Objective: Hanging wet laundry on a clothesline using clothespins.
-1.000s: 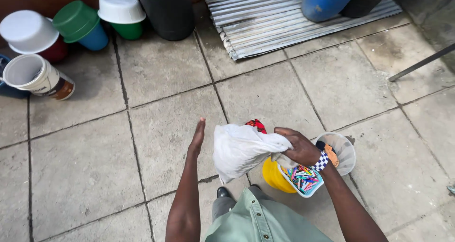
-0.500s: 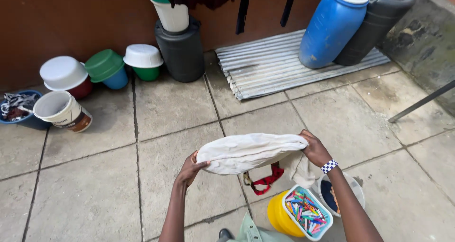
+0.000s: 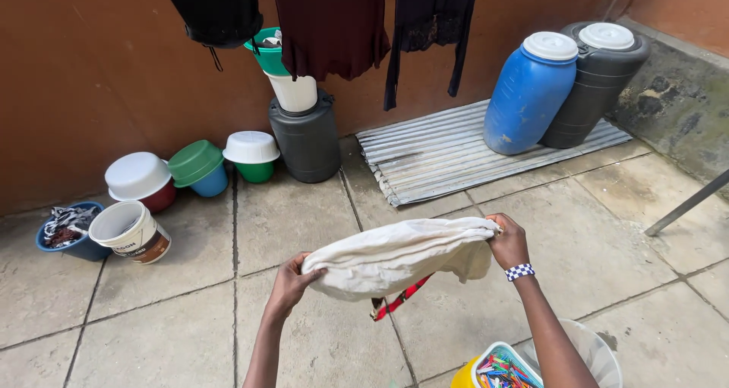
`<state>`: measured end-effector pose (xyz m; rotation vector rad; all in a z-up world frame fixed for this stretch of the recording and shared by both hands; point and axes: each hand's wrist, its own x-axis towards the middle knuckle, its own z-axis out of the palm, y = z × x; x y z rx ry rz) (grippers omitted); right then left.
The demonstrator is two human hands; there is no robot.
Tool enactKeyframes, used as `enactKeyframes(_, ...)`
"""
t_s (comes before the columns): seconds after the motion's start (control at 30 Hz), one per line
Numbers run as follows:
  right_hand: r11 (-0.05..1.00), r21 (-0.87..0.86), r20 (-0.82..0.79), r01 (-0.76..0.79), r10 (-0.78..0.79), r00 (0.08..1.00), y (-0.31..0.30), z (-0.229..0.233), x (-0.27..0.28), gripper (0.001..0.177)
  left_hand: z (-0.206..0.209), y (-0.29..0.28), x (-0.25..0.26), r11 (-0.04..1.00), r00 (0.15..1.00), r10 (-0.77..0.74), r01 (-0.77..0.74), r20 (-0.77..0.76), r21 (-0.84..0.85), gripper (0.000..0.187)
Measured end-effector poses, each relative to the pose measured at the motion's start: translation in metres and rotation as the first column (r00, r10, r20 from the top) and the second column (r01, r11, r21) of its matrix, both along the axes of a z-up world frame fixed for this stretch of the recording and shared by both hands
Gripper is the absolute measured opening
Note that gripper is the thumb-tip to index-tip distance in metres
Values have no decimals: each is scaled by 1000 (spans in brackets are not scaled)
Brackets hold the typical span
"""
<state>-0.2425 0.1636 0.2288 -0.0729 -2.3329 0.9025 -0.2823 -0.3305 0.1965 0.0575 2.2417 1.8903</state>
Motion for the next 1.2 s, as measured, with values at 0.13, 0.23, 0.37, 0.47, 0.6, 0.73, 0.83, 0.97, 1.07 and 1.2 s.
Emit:
enactKeyframes(0.13,994,-71,9,79,-78,997,-11,-3,-5,24,-5,9,-4,985,937,138,-165,-322,-57,18)
enactKeyframes(0.23,985,-130,-58,111,-119,991,-22,-5,-9,21,29,15,8,939,883,270,-330,-384,-98,24)
enactKeyframes(0.37,966,-208,-130,157,-186,974,-33,-6,-16,19,21,9,4,916,848,274,-374,-453,-145,36)
enactKeyframes(0.47,957,-224,-150,184,-220,964,-38,-9,-16,21,10,6,-1,930,831,240,-345,-501,-126,32)
enactKeyframes(0.6,950,-225,-173,214,-256,951,-36,-16,-19,23,12,6,-8,987,897,162,-156,-412,48,16)
enactKeyframes(0.73,919,-259,-39,296,-316,948,-36,-13,-13,23,-16,2,-24,976,968,193,-207,-160,-71,18)
enactKeyframes(0.83,908,-298,50,294,-293,955,-39,-2,-10,21,-47,-3,-44,988,980,148,-140,-131,69,21)
enactKeyframes(0.97,933,-283,-10,220,-233,972,-37,-7,-9,22,-51,0,-52,974,992,125,-116,-35,193,20)
enactKeyframes(1.07,945,-289,-121,152,-194,974,-31,-17,-11,25,-20,15,-42,982,985,149,-138,-83,130,23)
enactKeyframes(1.2,952,-227,-126,205,-237,963,-24,-24,-15,27,0,22,-36,989,958,144,-137,-246,47,28)
